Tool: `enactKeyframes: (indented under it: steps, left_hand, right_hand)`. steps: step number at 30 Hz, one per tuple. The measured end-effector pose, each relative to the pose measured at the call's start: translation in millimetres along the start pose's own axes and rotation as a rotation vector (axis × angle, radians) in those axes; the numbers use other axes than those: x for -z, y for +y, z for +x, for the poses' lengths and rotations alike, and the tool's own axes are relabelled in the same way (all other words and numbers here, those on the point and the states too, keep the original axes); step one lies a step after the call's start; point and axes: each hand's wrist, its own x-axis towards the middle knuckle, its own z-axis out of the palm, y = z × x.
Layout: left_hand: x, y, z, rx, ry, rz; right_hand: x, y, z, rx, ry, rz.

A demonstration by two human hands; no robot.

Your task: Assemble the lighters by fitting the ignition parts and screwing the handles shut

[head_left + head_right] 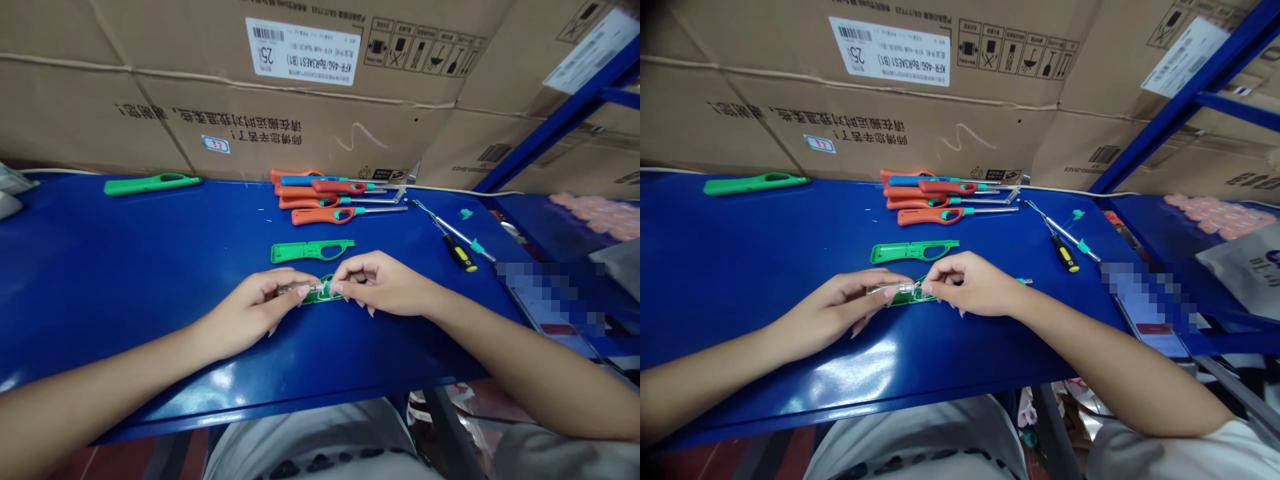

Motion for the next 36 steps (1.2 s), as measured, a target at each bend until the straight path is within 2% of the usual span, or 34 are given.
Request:
enactKeyframes:
  steps: [26, 36]
  left_hand:
    - [0.8, 0.4, 0.2, -0.009, -0.01, 0.006]
    - [-1.8, -1.5, 0.3, -0.121, 0.036, 0.082]
  right_hand:
    - [-1.3, -1.1, -0.1, -0.014, 0.012, -0.034]
    - [-1.0, 1.3, -0.7, 0.019, 0.01, -0.041]
